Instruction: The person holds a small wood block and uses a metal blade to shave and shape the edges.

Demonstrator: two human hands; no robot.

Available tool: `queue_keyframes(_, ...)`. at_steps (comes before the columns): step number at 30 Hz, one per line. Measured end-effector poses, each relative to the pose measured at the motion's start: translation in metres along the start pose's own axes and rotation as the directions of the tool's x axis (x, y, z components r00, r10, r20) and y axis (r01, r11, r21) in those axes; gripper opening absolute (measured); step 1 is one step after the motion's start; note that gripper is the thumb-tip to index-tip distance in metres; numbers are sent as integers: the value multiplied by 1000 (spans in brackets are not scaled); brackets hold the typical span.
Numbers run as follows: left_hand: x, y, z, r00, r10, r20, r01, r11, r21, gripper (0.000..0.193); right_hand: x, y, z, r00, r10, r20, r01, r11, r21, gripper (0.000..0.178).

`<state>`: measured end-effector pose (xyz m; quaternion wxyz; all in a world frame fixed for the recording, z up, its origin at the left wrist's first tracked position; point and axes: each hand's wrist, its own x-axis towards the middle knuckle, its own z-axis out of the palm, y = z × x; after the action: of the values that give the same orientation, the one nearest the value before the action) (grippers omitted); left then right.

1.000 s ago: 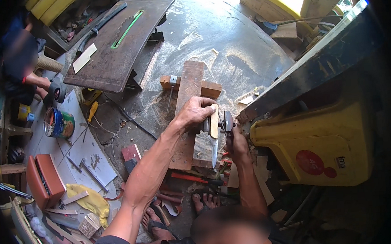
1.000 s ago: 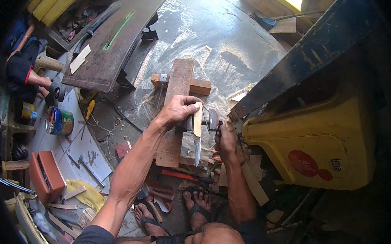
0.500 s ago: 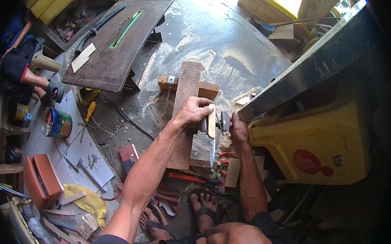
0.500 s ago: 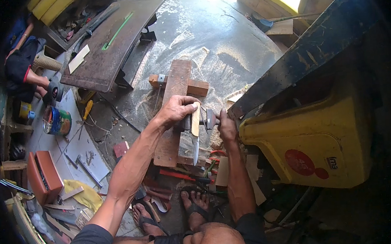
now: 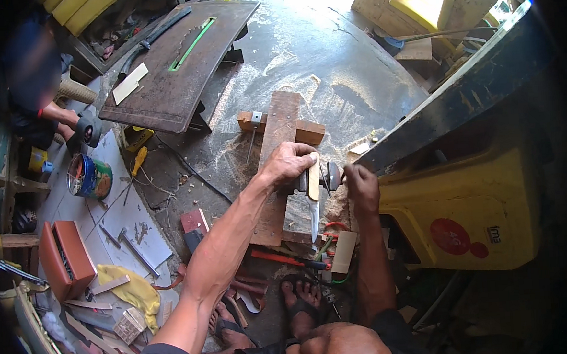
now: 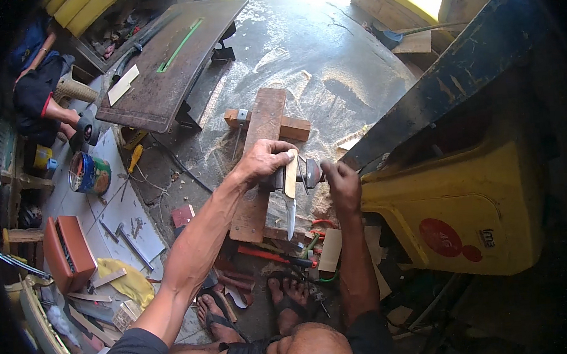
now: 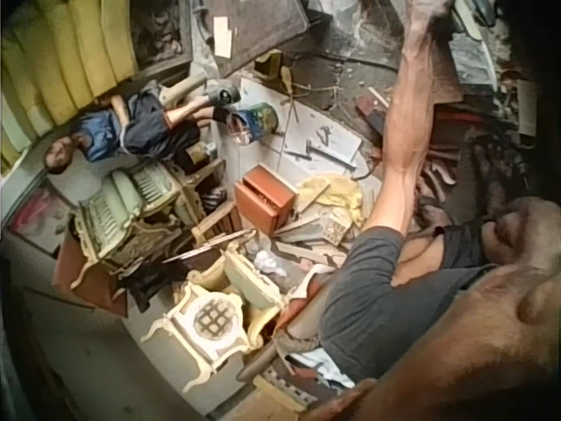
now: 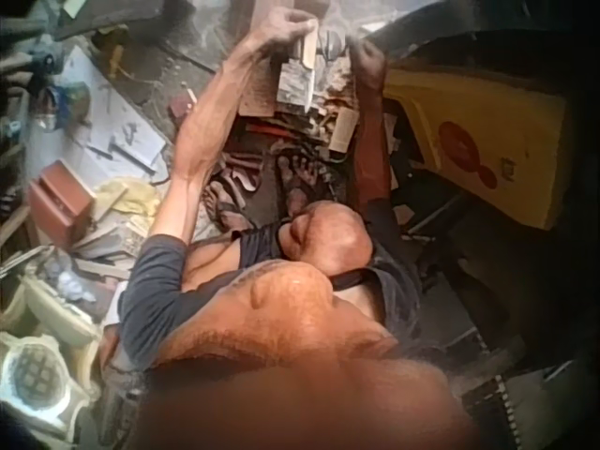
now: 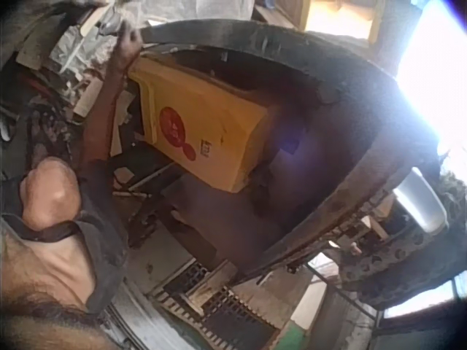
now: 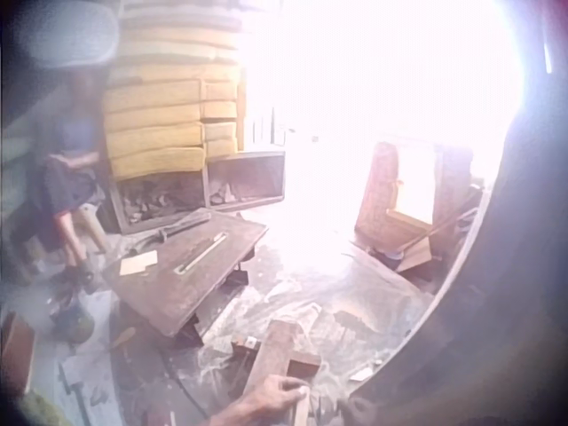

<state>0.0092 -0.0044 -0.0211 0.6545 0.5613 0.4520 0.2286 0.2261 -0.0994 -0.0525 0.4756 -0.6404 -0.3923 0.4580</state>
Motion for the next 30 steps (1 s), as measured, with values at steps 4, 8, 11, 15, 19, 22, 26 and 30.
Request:
queue_keyframes(4, 2, -2, 4, 1000, 17, 16, -16, 997, -70, 33, 61, 24, 28, 997, 27, -67, -12, 975, 224, 25)
queue_keyframes(8, 5, -8, 1, 1000, 19, -2, -19, 997, -70, 32, 30, 68, 38, 916, 340, 212, -400, 753, 523, 21)
queue_keyframes(11, -2, -2, 3, 1000, -7, -8, 7, 999, -50, 28, -36, 69, 22, 844, 533, 65, -528, 803, 277, 32)
queue_keyframes(15, -2, -1, 0, 999, -38, -1, 38, 999, -21, 29, -90, 11, 12, 964, 242, 106, -261, 934, 244, 32)
queue_keyframes(19, 5, -7, -2, 1000, 4, 29, -2, 999, -41, 30, -54, -1, -6, 993, -39, 108, 25, 991, 128, 26)
queue_keyframes(22, 3, -12, -4, 1000, 15, -23, -15, 1000, 17, 31, 8, -7, 11, 992, -128, -16, 128, 991, 27, 23)
queue_keyframes(26, -2, 5, 4, 1000, 16, 14, -15, 999, -49, 30, 68, 28, 28, 997, -75, -24, 78, 984, 162, 22)
queue_keyframes(30, -1, -4, -6, 1000, 25, -8, -25, 1000, 11, 29, 47, 76, 40, 986, 127, 104, -161, 858, 488, 26)
